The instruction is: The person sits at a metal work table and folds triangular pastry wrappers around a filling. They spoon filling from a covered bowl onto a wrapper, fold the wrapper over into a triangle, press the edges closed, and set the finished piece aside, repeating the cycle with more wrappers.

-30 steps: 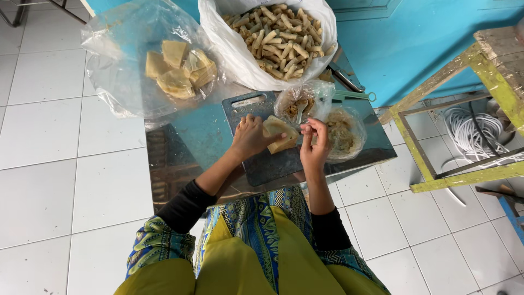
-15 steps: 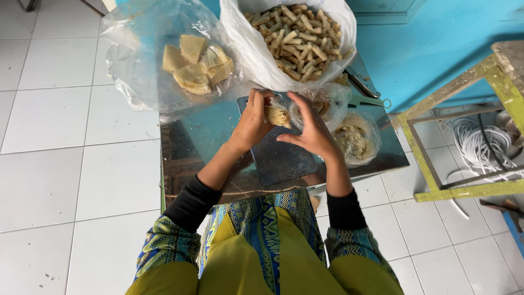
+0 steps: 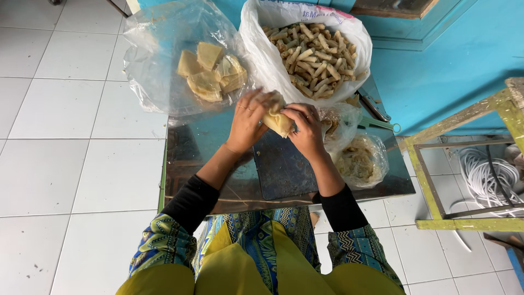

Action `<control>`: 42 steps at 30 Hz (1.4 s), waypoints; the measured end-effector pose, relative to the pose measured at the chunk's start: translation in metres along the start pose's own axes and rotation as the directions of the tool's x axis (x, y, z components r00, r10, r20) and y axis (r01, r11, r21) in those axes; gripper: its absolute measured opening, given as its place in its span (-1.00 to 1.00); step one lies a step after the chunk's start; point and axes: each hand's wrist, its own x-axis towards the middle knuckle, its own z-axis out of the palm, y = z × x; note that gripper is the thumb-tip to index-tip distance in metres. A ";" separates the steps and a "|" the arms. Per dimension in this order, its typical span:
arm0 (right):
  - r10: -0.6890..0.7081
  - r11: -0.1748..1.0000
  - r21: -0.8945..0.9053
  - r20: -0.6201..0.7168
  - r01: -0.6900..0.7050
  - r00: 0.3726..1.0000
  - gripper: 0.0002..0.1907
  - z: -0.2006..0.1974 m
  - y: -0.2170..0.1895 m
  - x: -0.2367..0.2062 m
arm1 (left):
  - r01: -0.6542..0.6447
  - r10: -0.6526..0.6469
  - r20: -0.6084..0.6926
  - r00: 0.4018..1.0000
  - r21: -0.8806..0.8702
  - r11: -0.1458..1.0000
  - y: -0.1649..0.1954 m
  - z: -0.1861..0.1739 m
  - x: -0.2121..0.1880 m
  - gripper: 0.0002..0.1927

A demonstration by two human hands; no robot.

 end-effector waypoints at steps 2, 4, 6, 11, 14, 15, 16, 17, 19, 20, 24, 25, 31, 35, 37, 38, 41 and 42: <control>0.007 1.000 0.013 0.011 -0.007 1.000 -0.44 -0.001 -0.002 0.002 | -0.038 0.039 0.063 0.997 -0.016 0.999 -0.002 0.004 -0.005 -0.42; 0.014 0.999 0.043 0.032 -0.016 0.999 -0.38 -0.003 -0.004 0.005 | 0.061 -0.051 0.083 0.995 -0.118 0.991 -0.005 0.009 -0.010 -0.39; 0.032 0.993 0.107 0.093 -0.042 0.995 -0.31 -0.005 -0.009 0.007 | 0.150 -0.132 0.105 0.986 -0.190 0.970 -0.007 0.013 -0.016 -0.35; 0.077 0.962 0.250 0.147 -0.112 0.986 -0.30 0.000 -0.010 0.005 | 0.261 -0.239 0.109 0.965 -0.289 0.921 -0.010 0.013 -0.013 -0.25; 0.232 0.837 0.448 0.227 -0.313 0.946 -0.42 0.007 -0.001 -0.003 | 0.303 -0.261 0.166 0.951 -0.334 0.893 -0.009 0.007 -0.009 -0.19; 0.301 0.722 0.557 0.281 -0.411 0.911 -0.47 0.009 0.003 -0.005 | 0.262 -0.238 0.116 0.964 -0.288 0.921 -0.007 0.007 -0.009 -0.18; 0.356 0.581 0.646 0.344 -0.494 0.869 -0.51 0.011 0.007 -0.007 | 0.221 -0.211 0.067 0.975 -0.239 0.946 -0.006 0.007 -0.009 -0.16; 0.355 0.571 0.655 0.346 -0.494 0.869 -0.54 0.015 0.008 -0.008 | 0.179 -0.179 0.018 0.984 -0.187 0.966 -0.006 0.008 -0.010 -0.14; 0.347 0.553 0.673 0.349 -0.491 0.870 -0.61 0.021 0.007 -0.007 | 0.579 -0.458 0.358 0.813 -0.580 0.574 -0.008 0.013 -0.012 -0.32; 0.402 0.595 0.596 0.360 -0.539 0.842 -0.62 0.023 0.005 -0.004 | 0.715 -0.480 0.555 0.679 -0.648 0.263 -0.009 0.016 -0.013 -0.42; 0.429 0.823 0.296 0.237 -0.485 0.872 -0.61 0.030 -0.003 0.002 | 0.774 -0.594 0.636 0.493 -0.633 -0.036 -0.017 0.021 -0.021 -0.46; 0.373 0.889 0.214 0.176 -0.405 0.911 -0.61 0.030 -0.006 0.004 | 0.768 -0.583 0.676 0.451 -0.626 -0.132 -0.019 0.022 -0.022 -0.47; 0.155 0.962 0.214 0.075 -0.168 0.985 -0.85 0.025 -0.007 0.006 | 0.803 -0.572 0.730 0.375 -0.564 -0.193 -0.028 0.024 -0.021 -0.44; 0.091 0.959 0.247 0.203 -0.141 0.975 -0.82 0.028 -0.007 0.002 | 0.794 -0.530 0.767 0.363 -0.552 -0.254 -0.029 0.019 -0.021 -0.39; 0.111 0.965 0.209 0.229 -0.160 0.967 -0.81 0.029 -0.007 0.001 | 0.822 -0.492 0.798 0.349 -0.512 -0.249 -0.031 0.014 -0.022 -0.38; 0.081 0.967 0.218 0.232 -0.133 0.969 -0.79 0.029 -0.006 0.001 | 0.833 -0.473 0.812 0.343 -0.495 -0.246 -0.033 0.011 -0.023 -0.35; 0.029 0.970 0.228 0.235 -0.085 0.971 -0.78 0.028 -0.005 0.000 | 0.827 -0.404 0.852 0.333 -0.470 -0.310 -0.040 0.004 -0.027 -0.29; 0.042 0.970 0.223 0.233 -0.096 0.972 -0.80 0.029 -0.004 -0.001 | 0.819 -0.385 0.843 0.377 -0.497 -0.285 -0.043 0.004 -0.029 -0.30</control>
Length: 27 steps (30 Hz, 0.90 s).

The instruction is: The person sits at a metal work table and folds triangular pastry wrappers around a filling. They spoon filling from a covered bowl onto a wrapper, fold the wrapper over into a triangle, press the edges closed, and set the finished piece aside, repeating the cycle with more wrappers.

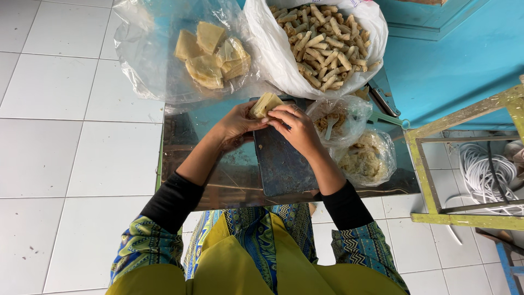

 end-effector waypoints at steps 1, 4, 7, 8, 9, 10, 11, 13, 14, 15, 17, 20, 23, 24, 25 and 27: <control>0.014 1.000 -0.001 -0.008 -0.014 1.000 -0.82 0.000 0.000 0.000 | -0.034 0.033 0.035 0.999 0.014 0.999 0.000 -0.003 0.000 -0.31; 0.016 0.998 0.061 -0.040 -0.013 0.999 -0.89 0.002 0.002 0.000 | -0.093 0.089 0.061 0.994 0.067 0.993 -0.004 -0.006 0.006 -0.32; 0.109 0.985 0.139 -0.039 -0.103 0.993 -0.90 0.003 0.003 0.000 | -0.102 0.107 -0.024 0.994 0.147 0.984 -0.005 -0.003 0.009 -0.29; 0.089 0.988 0.131 -0.049 -0.082 0.995 -0.91 0.003 0.004 0.000 | -0.097 0.110 -0.064 0.992 0.176 0.980 -0.005 -0.002 0.009 -0.29; 0.068 0.991 0.122 -0.060 -0.060 0.996 -0.91 0.003 0.004 0.001 | -0.104 0.123 -0.075 0.990 0.223 0.969 -0.005 0.000 0.009 -0.27; 0.048 0.993 0.112 -0.071 -0.040 0.996 -0.91 0.003 0.005 0.001 | -0.109 0.136 -0.084 0.987 0.268 0.957 -0.005 0.001 0.009 -0.25; 0.035 0.995 0.092 -0.069 -0.029 0.997 -0.90 0.003 0.005 0.001 | -0.114 0.150 -0.093 0.984 0.312 0.943 -0.005 0.002 0.009 -0.23; 0.009 0.999 0.053 -0.062 -0.006 0.998 -0.89 0.002 0.004 0.002 | -0.156 0.214 -0.096 0.972 0.421 0.894 -0.005 0.005 0.007 -0.26; 0.069 0.993 0.098 -0.055 -0.063 0.996 -0.91 0.001 0.004 0.003 | -0.174 0.247 -0.097 0.964 0.473 0.864 -0.005 0.007 0.006 -0.27; 0.127 0.983 0.142 -0.047 -0.119 0.991 -0.92 0.000 0.003 0.004 | -0.178 0.253 -0.106 0.962 0.460 0.870 -0.006 0.008 0.005 -0.29; 0.171 0.964 0.212 -0.040 -0.159 0.985 -0.92 -0.002 0.000 0.006 | -0.193 0.268 -0.119 0.956 0.434 0.880 -0.008 0.011 0.005 -0.34; 0.118 0.964 0.243 -0.046 -0.103 0.992 -0.88 -0.005 -0.005 0.009 | -0.241 0.281 -0.080 0.956 0.327 0.914 -0.012 0.010 0.003 -0.40; 0.069 0.976 0.208 -0.034 -0.061 0.997 -0.86 -0.007 -0.009 0.009 | -0.172 0.249 -0.138 0.959 0.414 0.894 -0.017 0.008 -0.002 -0.41; 0.084 0.970 0.230 -0.025 -0.076 0.996 -0.88 -0.006 -0.009 0.009 | -0.169 0.245 -0.143 0.959 0.409 0.897 -0.019 0.008 -0.004 -0.42; 0.099 0.963 0.252 -0.016 -0.091 0.995 -0.89 -0.005 -0.008 0.009 | -0.164 0.242 -0.149 0.959 0.405 0.900 -0.021 0.007 -0.007 -0.43; 0.263 0.908 0.326 0.048 -0.263 0.964 -0.91 0.000 -0.004 0.010 | -0.136 0.225 -0.179 0.958 0.406 0.904 -0.023 0.006 -0.011 -0.43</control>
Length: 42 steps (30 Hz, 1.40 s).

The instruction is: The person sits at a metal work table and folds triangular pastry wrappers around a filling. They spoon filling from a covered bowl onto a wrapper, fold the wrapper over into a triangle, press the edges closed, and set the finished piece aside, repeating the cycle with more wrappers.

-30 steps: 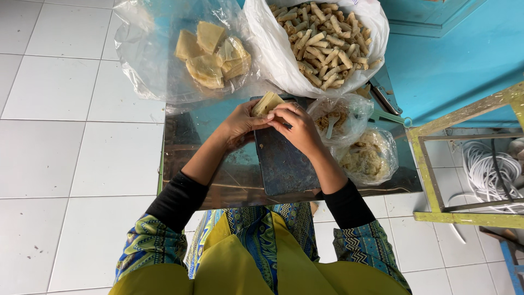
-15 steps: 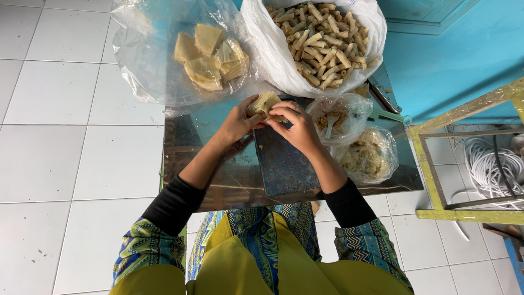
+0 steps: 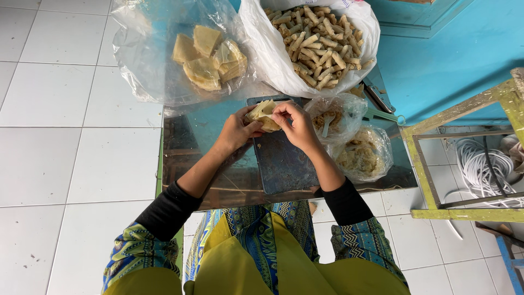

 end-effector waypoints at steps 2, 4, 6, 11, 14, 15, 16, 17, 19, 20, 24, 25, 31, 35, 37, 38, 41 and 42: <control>0.103 0.993 0.064 -0.047 -0.100 0.994 -0.91 0.000 0.006 0.002 | 0.049 -0.048 -0.032 0.998 0.018 0.999 -0.001 -0.001 -0.003 -0.43; 0.128 0.988 0.108 -0.152 -0.113 0.980 -0.89 -0.003 0.010 0.005 | 0.138 -0.125 -0.091 0.988 0.158 0.978 0.000 -0.002 -0.004 -0.42; 0.346 0.918 0.286 -0.228 -0.277 0.910 -0.85 -0.010 0.010 0.009 | 0.109 -0.050 -0.145 0.988 0.434 0.894 0.002 -0.004 -0.005 -0.41; 0.354 0.916 0.336 -0.424 -0.218 0.834 -0.92 -0.044 0.008 -0.009 | 0.022 0.118 -0.130 0.984 0.756 0.654 0.020 -0.009 -0.018 -0.22; 0.023 0.978 -0.162 -0.529 -0.127 0.848 -0.95 -0.055 -0.009 -0.051 | -0.131 0.327 -0.130 0.936 0.733 0.667 0.041 -0.011 -0.028 -0.06; 0.018 0.924 -0.310 -0.546 -0.222 0.837 -0.95 -0.050 -0.017 -0.072 | -0.157 0.383 -0.155 0.911 0.727 0.669 0.047 -0.009 -0.033 -0.13; -0.053 0.896 -0.422 -0.411 -0.138 0.910 -0.90 -0.041 -0.023 -0.088 | -0.182 0.433 -0.180 0.883 0.719 0.671 0.052 -0.005 -0.037 -0.21; -0.112 0.855 -0.516 -0.259 -0.040 0.959 -0.83 -0.030 -0.028 -0.102 | -0.208 0.481 -0.206 0.852 0.711 0.672 0.056 0.001 -0.041 -0.28; 0.143 0.810 -0.580 0.046 -0.090 0.989 -0.67 0.002 -0.035 -0.124 | -0.197 0.405 -0.120 0.906 0.728 0.656 0.056 0.016 -0.050 -0.51; 0.046 0.845 -0.535 0.044 -0.015 0.998 -0.65 0.007 -0.037 -0.132 | -0.196 0.366 -0.075 0.927 0.738 0.645 0.053 0.023 -0.054 -0.61; 0.056 0.919 -0.379 -0.151 -0.110 0.987 -0.60 -0.016 -0.035 -0.148 | -0.337 0.452 0.097 0.887 0.804 0.490 0.024 0.051 -0.067 -0.64; 0.163 0.916 -0.327 -0.229 -0.234 0.960 -0.60 -0.032 -0.034 -0.151 | -0.347 0.475 0.116 0.872 0.832 0.433 0.016 0.055 -0.067 -0.59; -0.070 0.760 -0.564 -0.566 -0.323 0.822 -0.75 -0.129 -0.041 -0.178 | -0.416 0.467 0.213 0.858 0.822 0.390 -0.017 0.062 -0.064 -0.67; -0.022 0.554 -0.755 -0.435 -0.352 0.900 -0.70 -0.144 -0.042 -0.189 | -0.329 0.314 0.164 0.935 0.729 0.601 -0.015 0.060 -0.064 -0.73; 0.048 0.511 -0.794 -0.357 -0.330 0.933 -0.68 -0.140 -0.040 -0.189 | -0.300 0.273 0.158 0.949 0.718 0.628 -0.009 0.058 -0.063 -0.72; 0.085 0.491 -0.812 -0.316 -0.316 0.945 -0.67 -0.137 -0.040 -0.189 | -0.284 0.251 0.155 0.955 0.713 0.640 -0.006 0.057 -0.063 -0.72; 0.148 0.508 -0.820 -0.219 -0.264 0.965 -0.81 -0.128 -0.042 -0.190 | -0.303 0.278 0.158 0.948 0.718 0.626 0.001 0.057 -0.062 -0.73; 0.155 0.512 -0.822 -0.196 -0.249 0.968 -0.73 -0.125 -0.043 -0.189 | -0.305 0.274 0.164 0.948 0.715 0.629 0.003 0.058 -0.062 -0.73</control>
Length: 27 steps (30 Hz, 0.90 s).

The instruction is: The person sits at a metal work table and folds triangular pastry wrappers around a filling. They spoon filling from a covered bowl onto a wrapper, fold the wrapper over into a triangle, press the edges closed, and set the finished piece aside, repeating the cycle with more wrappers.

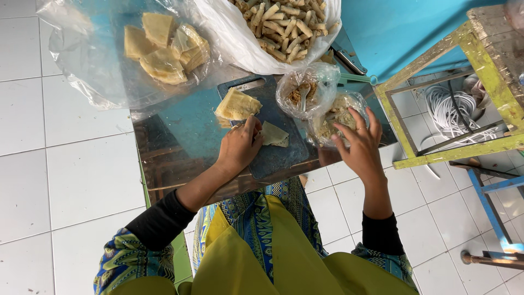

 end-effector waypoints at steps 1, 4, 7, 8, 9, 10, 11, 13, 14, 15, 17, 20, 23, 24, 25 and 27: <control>-0.016 1.000 0.003 0.017 0.016 1.000 -0.61 0.001 -0.003 0.000 | -0.002 0.002 0.006 1.000 -0.004 1.000 0.001 -0.001 0.000 -0.73; -0.015 1.000 -0.009 0.032 0.015 0.999 -0.40 0.003 -0.012 -0.005 | -0.009 0.009 0.023 1.000 -0.001 1.000 0.004 -0.002 0.002 -0.73; 0.009 0.999 -0.050 -0.007 -0.009 1.000 -0.50 0.008 -0.017 -0.016 | -0.004 0.003 0.037 0.999 0.002 1.000 0.005 -0.002 0.002 -0.73; 0.016 0.998 -0.067 -0.027 -0.018 1.000 -0.56 0.010 -0.018 -0.019 | 0.000 0.000 0.042 0.999 0.002 1.000 0.006 -0.002 0.002 -0.73; 0.017 0.998 -0.067 -0.046 -0.020 0.999 -0.59 0.012 -0.017 -0.021 | -0.002 0.002 0.043 0.999 0.003 1.000 0.007 -0.002 0.002 -0.73; 0.019 0.997 -0.068 -0.065 -0.023 0.998 -0.63 0.014 -0.016 -0.023 | -0.005 0.005 0.045 0.999 0.004 1.000 0.007 -0.002 0.002 -0.74; 0.021 0.997 -0.067 -0.082 -0.027 0.996 -0.66 0.015 -0.014 -0.026 | -0.007 0.007 0.049 0.999 0.004 1.000 0.008 -0.002 0.001 -0.74; 0.015 0.998 -0.057 -0.095 -0.021 0.995 -0.71 0.018 -0.010 -0.030 | 0.000 -0.001 0.063 0.998 0.011 1.000 0.010 -0.001 0.000 -0.73; 0.011 0.999 -0.051 -0.104 -0.016 0.995 -0.74 0.020 -0.008 -0.030 | 0.003 -0.004 0.068 0.998 0.016 1.000 0.010 -0.002 0.000 -0.73; 0.013 0.998 -0.055 -0.114 -0.020 0.993 -0.76 0.023 -0.008 -0.031 | 0.008 -0.009 0.071 0.997 0.011 1.000 0.011 -0.002 0.000 -0.74; 0.016 0.998 -0.059 -0.134 -0.025 0.991 -0.79 0.029 -0.007 -0.033 | 0.023 -0.023 0.075 0.997 0.003 1.000 0.012 -0.003 0.000 -0.74; 0.039 0.998 -0.046 -0.163 -0.047 0.986 -0.82 0.036 -0.009 -0.035 | 0.005 -0.005 0.074 0.997 -0.007 1.000 0.013 -0.004 0.001 -0.75; 0.036 0.998 -0.047 -0.120 -0.042 0.992 -0.81 0.035 -0.008 -0.036 | 0.013 -0.015 0.087 0.996 0.014 1.000 0.013 -0.004 0.001 -0.73; 0.053 0.998 0.021 -0.114 -0.051 0.992 -0.71 0.033 -0.006 -0.034 | 0.018 -0.019 0.092 0.996 0.014 1.000 0.013 -0.004 0.001 -0.74; 0.069 0.994 0.089 -0.108 -0.059 0.992 -0.61 0.029 -0.004 -0.031 | 0.023 -0.025 0.096 0.995 0.015 1.000 0.012 -0.005 0.002 -0.75; 0.073 0.992 0.110 -0.069 -0.065 0.995 -0.47 0.021 0.002 -0.027 | 0.041 -0.042 0.108 0.993 0.013 0.999 0.012 -0.005 0.002 -0.75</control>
